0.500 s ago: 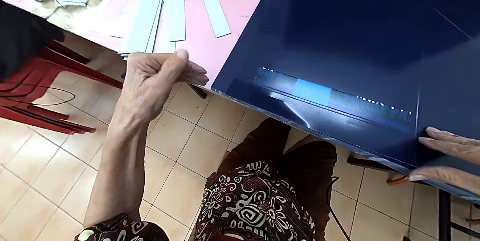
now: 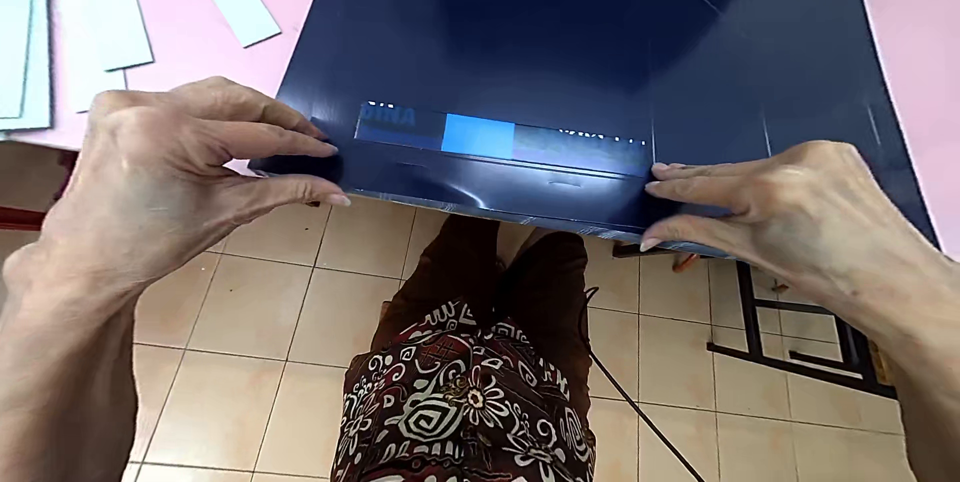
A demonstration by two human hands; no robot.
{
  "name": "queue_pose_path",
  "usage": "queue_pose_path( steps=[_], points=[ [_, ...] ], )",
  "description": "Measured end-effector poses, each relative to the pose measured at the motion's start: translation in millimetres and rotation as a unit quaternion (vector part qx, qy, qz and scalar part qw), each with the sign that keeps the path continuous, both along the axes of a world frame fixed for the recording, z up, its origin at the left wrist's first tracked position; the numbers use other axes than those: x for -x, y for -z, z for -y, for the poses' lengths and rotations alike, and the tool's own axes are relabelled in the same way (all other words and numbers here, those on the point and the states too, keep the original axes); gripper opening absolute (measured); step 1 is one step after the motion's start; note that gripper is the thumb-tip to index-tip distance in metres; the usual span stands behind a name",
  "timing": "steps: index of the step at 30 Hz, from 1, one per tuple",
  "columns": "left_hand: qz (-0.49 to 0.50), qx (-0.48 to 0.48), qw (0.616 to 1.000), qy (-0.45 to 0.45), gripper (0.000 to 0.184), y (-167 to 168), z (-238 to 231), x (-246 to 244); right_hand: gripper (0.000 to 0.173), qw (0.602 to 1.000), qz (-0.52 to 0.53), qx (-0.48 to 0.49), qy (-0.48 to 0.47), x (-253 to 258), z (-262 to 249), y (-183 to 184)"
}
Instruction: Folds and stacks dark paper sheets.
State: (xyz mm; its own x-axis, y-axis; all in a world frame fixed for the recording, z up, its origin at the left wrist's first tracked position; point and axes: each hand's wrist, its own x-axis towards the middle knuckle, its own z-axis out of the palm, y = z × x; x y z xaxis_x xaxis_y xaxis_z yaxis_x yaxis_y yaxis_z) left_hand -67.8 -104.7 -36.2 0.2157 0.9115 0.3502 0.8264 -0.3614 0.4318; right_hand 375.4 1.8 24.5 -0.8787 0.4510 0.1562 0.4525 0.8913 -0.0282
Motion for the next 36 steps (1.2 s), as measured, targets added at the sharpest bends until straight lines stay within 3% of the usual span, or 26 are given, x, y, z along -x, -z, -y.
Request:
queue_pose_path(
  steps=[7,16,20,24,28,30,33,36],
  points=[
    [-0.023,0.011,1.000,-0.011,0.037,-11,2,-1,0.037,1.000,-0.002,0.017,0.001,0,-8,2],
    [-0.022,-0.082,0.996,-0.018,0.028,-10,5,-2,0.025,0.999,-0.019,0.013,-0.039,-3,-5,2],
    [-0.009,-0.112,0.994,-0.017,0.026,-6,0,4,0.030,0.996,0.012,-0.050,-0.074,-5,-5,8],
    [0.030,-0.144,0.989,-0.029,0.024,-7,-5,-3,0.021,0.983,0.042,-0.155,-0.094,-3,8,11],
    [0.131,-0.166,0.976,-0.044,0.024,5,-8,-2,0.020,0.960,-0.004,-0.252,-0.122,-7,8,8],
    [0.216,-0.127,0.966,-0.064,0.039,3,-6,-13,0.022,0.956,-0.031,-0.270,-0.112,-10,7,2],
    [0.335,-0.036,0.936,-0.107,0.069,-7,-5,-32,0.022,0.968,-0.067,-0.224,-0.093,-8,-6,-10],
    [0.425,0.050,0.896,-0.123,0.065,-24,-10,-40,0.018,0.981,-0.106,-0.125,-0.101,-4,-40,-32]
  ],
)
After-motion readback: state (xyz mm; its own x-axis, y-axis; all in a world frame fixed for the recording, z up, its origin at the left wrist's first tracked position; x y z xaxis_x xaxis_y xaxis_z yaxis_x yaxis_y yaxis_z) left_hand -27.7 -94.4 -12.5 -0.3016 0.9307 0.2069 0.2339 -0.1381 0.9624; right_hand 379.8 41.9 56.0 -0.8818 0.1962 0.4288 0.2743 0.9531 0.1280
